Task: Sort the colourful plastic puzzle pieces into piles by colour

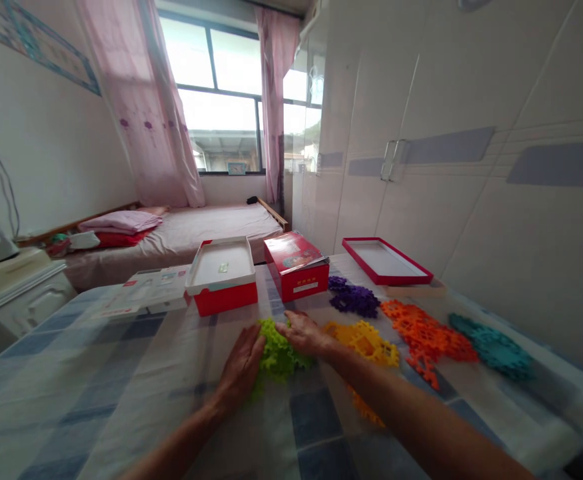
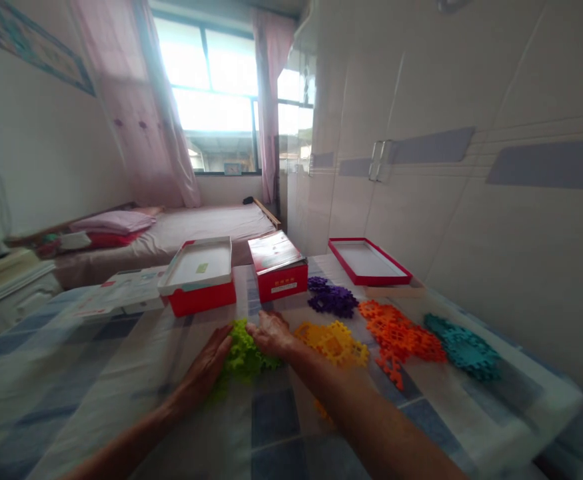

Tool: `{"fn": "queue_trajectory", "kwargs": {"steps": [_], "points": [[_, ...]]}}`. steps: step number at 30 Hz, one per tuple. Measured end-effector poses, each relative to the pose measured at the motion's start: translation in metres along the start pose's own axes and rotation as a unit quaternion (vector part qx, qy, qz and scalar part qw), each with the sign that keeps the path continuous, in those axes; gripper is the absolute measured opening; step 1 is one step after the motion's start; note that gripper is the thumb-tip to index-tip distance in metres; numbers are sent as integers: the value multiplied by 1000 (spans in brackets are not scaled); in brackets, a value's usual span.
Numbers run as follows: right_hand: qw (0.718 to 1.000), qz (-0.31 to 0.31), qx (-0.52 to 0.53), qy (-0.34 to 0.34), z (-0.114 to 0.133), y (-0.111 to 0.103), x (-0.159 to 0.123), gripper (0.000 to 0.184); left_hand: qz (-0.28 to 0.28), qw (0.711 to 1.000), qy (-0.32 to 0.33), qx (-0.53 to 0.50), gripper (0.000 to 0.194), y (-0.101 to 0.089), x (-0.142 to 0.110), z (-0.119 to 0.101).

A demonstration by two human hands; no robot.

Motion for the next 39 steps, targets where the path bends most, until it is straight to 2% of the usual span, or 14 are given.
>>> {"fn": "queue_trajectory", "kwargs": {"steps": [3,6,9,12,14,18,21,24,27,31,35,39], "points": [[999,3,13,-33,9,-2,-9,40,-7,1000,-1,-19,58,27,-8,-16],[997,-16,24,-72,6,-23,-19,41,-5,1000,-21,3,63,40,-12,-27],[994,-79,-3,-72,-20,-62,-18,47,-28,999,-10,31,63,31,-3,-37],[985,-159,-65,-7,-68,-104,-4,55,-25,999,17,21,60,24,14,-42],[979,-181,-91,32,-99,-122,8,62,-26,999,30,4,58,20,25,-41],[965,-216,-139,58,-134,-145,25,55,-74,997,8,-32,57,3,33,-22],[939,-283,-175,86,-150,-171,26,49,-104,993,-36,-48,59,-7,31,-3],[912,-323,-212,134,-172,-195,26,47,-130,989,-39,-57,59,-10,30,1],[905,-309,-242,166,-195,-203,32,35,-139,988,-27,-58,57,-8,32,-1],[909,-279,-263,164,-211,-194,39,18,-141,987,-39,-60,57,-6,33,2],[910,-283,-270,138,-205,-189,35,14,-131,989,-40,-58,59,-5,32,6],[904,-317,-265,107,-179,-200,25,14,-129,989,-43,-56,62,-5,32,9]]}}
Point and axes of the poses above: each hand's wrist, its own x-axis towards the middle knuckle, its own y-axis out of the palm, z = x × y, the point moved 8 cm from there along x, towards the middle knuckle, and after that the axes turned 10 degrees about y, right-handed, at the moved point
